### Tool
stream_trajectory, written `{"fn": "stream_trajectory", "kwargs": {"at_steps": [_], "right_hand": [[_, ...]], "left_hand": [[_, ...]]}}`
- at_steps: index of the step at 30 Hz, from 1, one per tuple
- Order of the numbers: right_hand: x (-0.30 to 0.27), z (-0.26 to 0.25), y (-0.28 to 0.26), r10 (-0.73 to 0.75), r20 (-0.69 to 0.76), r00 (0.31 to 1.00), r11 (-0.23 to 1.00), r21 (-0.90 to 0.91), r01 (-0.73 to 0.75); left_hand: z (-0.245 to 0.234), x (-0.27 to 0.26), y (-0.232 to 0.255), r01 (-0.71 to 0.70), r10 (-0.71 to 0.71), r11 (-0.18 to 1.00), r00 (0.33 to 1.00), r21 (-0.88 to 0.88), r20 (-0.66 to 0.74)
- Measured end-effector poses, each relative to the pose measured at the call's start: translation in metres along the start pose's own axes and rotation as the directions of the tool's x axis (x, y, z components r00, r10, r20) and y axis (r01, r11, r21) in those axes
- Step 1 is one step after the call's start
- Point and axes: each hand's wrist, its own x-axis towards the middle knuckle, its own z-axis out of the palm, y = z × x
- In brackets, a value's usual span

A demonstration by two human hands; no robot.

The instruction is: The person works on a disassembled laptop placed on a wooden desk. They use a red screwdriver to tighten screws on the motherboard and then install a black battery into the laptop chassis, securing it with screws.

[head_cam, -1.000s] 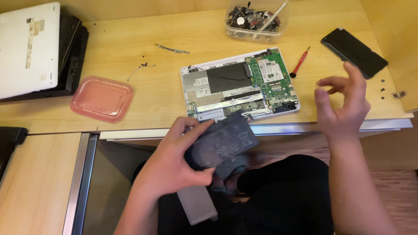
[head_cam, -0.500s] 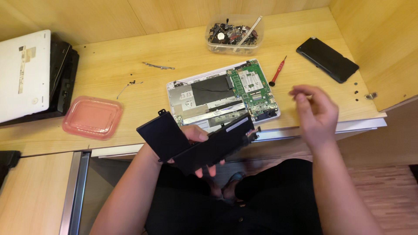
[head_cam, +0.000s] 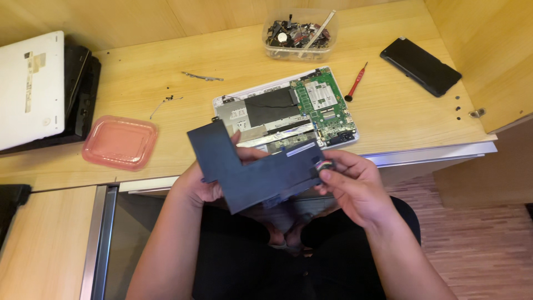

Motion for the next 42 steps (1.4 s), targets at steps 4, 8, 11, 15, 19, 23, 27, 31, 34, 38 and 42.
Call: {"fn": "stream_trajectory", "kwargs": {"at_steps": [4, 8, 11, 15, 19, 23, 27, 31, 34, 38, 42], "right_hand": [[0.016, -0.013, -0.015, -0.055, -0.054, 0.997, 0.998, -0.027, 0.054], [0.033, -0.006, -0.025, -0.086, -0.132, 0.987, 0.98, -0.189, 0.06], [0.056, -0.002, -0.023, -0.084, -0.121, 0.989, 0.97, -0.239, 0.053], [0.072, 0.01, -0.025, -0.048, -0.097, 0.994, 0.954, -0.301, 0.017], [0.069, 0.019, -0.028, -0.043, -0.092, 0.995, 0.924, -0.383, 0.005], [0.068, 0.031, -0.038, 0.017, -0.176, 0.984, 0.894, -0.437, -0.094], [0.062, 0.056, -0.062, 0.106, -0.208, 0.972, 0.751, -0.624, -0.215], [0.072, 0.04, -0.056, 0.075, -0.151, 0.986, 0.761, -0.631, -0.154], [0.079, 0.029, -0.052, 0.069, -0.195, 0.978, 0.837, -0.523, -0.164], [0.082, 0.021, -0.046, 0.07, -0.173, 0.983, 0.854, -0.498, -0.148], [0.079, 0.028, -0.048, 0.062, -0.16, 0.985, 0.821, -0.554, -0.141]], "left_hand": [[-0.025, -0.015, 0.021, -0.432, 0.492, 0.868, 0.815, 0.243, -0.307], [-0.041, -0.021, 0.02, -0.462, 0.899, 0.418, 0.331, 0.782, -0.285], [-0.047, -0.019, 0.019, -0.363, 0.911, 0.36, 0.335, 0.859, -0.24], [-0.034, -0.025, 0.022, -0.201, 0.843, 0.407, 0.459, 0.891, -0.281], [-0.028, -0.028, 0.019, -0.201, 0.857, 0.31, 0.482, 0.929, -0.182], [-0.016, -0.033, 0.02, -0.174, 0.84, 0.228, 0.533, 0.958, -0.103], [-0.02, -0.03, 0.02, -0.114, 0.817, 0.077, 0.577, 0.99, 0.003], [-0.018, -0.026, 0.024, -0.067, 0.779, 0.08, 0.627, 0.995, -0.02], [-0.013, -0.028, 0.027, -0.022, 0.747, 0.105, 0.662, 0.994, -0.065], [-0.008, -0.029, 0.028, 0.007, 0.721, 0.134, 0.686, 0.991, -0.102], [-0.015, -0.023, 0.024, 0.035, 0.704, 0.06, 0.708, 0.998, -0.067]]}}
